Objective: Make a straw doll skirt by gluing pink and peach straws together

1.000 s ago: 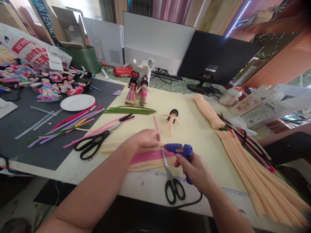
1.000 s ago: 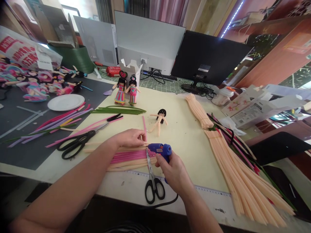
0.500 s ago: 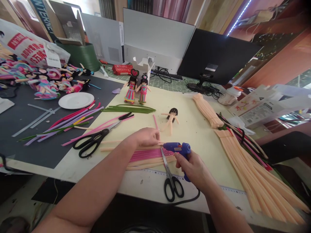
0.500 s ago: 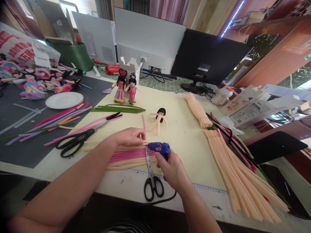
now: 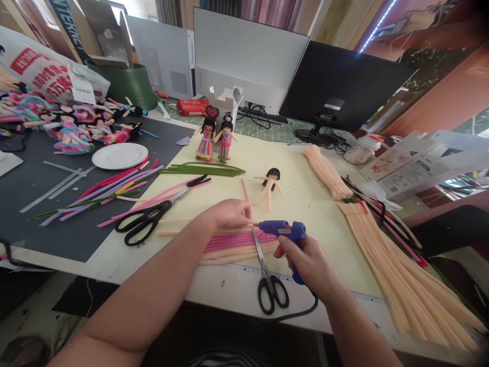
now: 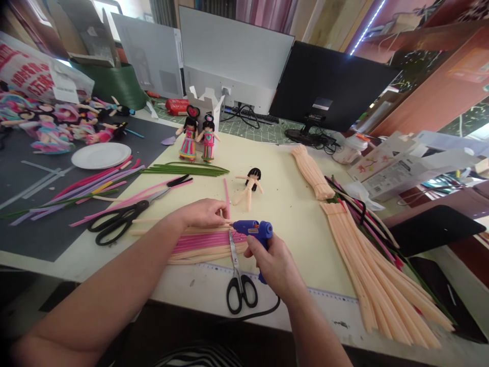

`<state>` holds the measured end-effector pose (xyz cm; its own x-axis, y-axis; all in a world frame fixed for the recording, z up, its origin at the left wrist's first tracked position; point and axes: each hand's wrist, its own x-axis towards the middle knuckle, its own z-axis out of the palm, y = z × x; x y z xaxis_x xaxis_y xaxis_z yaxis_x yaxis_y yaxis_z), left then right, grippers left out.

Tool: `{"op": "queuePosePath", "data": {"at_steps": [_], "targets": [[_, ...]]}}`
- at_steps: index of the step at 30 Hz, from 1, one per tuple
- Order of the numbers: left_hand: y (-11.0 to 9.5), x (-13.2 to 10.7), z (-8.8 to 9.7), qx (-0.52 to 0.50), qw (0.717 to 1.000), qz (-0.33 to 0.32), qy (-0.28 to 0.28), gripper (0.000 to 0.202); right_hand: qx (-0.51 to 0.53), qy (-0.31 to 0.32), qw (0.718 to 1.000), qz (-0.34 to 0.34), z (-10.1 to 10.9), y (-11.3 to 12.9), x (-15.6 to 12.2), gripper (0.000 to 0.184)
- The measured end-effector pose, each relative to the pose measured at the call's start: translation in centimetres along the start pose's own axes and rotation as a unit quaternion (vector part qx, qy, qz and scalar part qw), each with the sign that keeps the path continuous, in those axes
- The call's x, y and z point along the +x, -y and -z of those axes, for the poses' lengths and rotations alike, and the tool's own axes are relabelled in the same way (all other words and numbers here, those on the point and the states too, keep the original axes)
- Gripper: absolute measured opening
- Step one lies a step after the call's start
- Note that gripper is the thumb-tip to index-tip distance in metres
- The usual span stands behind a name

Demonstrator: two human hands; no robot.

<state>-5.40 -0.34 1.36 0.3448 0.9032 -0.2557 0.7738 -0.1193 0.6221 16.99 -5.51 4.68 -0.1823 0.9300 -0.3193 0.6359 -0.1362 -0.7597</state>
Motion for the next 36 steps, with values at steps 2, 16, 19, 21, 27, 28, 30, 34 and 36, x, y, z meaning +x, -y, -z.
{"op": "queuePosePath", "data": {"at_steps": [2, 16, 19, 21, 27, 28, 30, 34, 36], "targets": [[-0.01, 0.03, -0.04, 0.000, 1.000, 0.002, -0.002, 0.023, 0.010, -0.001, 1.000, 0.004, 0.01, 0.08, 0.03, 0.036], [-0.08, 0.12, -0.32, 0.025, 1.000, 0.012, -0.011, 0.025, -0.019, 0.003, 1.000, -0.003, -0.17, -0.11, 0.55, 0.035], [-0.10, 0.14, -0.46, 0.028, 0.999, 0.017, -0.014, 0.024, -0.023, 0.002, 1.000, -0.005, -0.26, 0.10, 0.61, 0.034], [-0.16, 0.12, -0.51, 0.030, 0.999, 0.017, -0.017, 0.023, -0.018, 0.004, 1.000, -0.004, -0.29, 0.26, 0.65, 0.033], [-0.41, 0.17, -0.39, 0.040, 0.999, 0.028, -0.009, 0.024, -0.019, 0.002, 1.000, 0.000, -0.21, 0.53, 0.60, 0.034], [-0.42, 0.21, -0.38, 0.040, 0.999, 0.025, -0.009, 0.024, -0.020, 0.002, 1.000, 0.000, -0.21, 0.53, 0.59, 0.034], [-0.39, 0.26, -0.37, 0.040, 0.999, 0.018, -0.010, 0.022, -0.023, 0.001, 1.000, -0.004, -0.24, 0.48, 0.61, 0.034], [-0.30, 0.25, -0.39, 0.041, 0.999, 0.006, -0.015, 0.018, -0.027, 0.004, 1.000, -0.006, -0.35, 0.24, 0.75, 0.033], [-0.31, 0.19, -0.38, 0.041, 0.999, 0.003, -0.017, 0.017, -0.022, 0.008, 1.000, -0.006, -0.38, 0.20, 0.79, 0.032]]}}
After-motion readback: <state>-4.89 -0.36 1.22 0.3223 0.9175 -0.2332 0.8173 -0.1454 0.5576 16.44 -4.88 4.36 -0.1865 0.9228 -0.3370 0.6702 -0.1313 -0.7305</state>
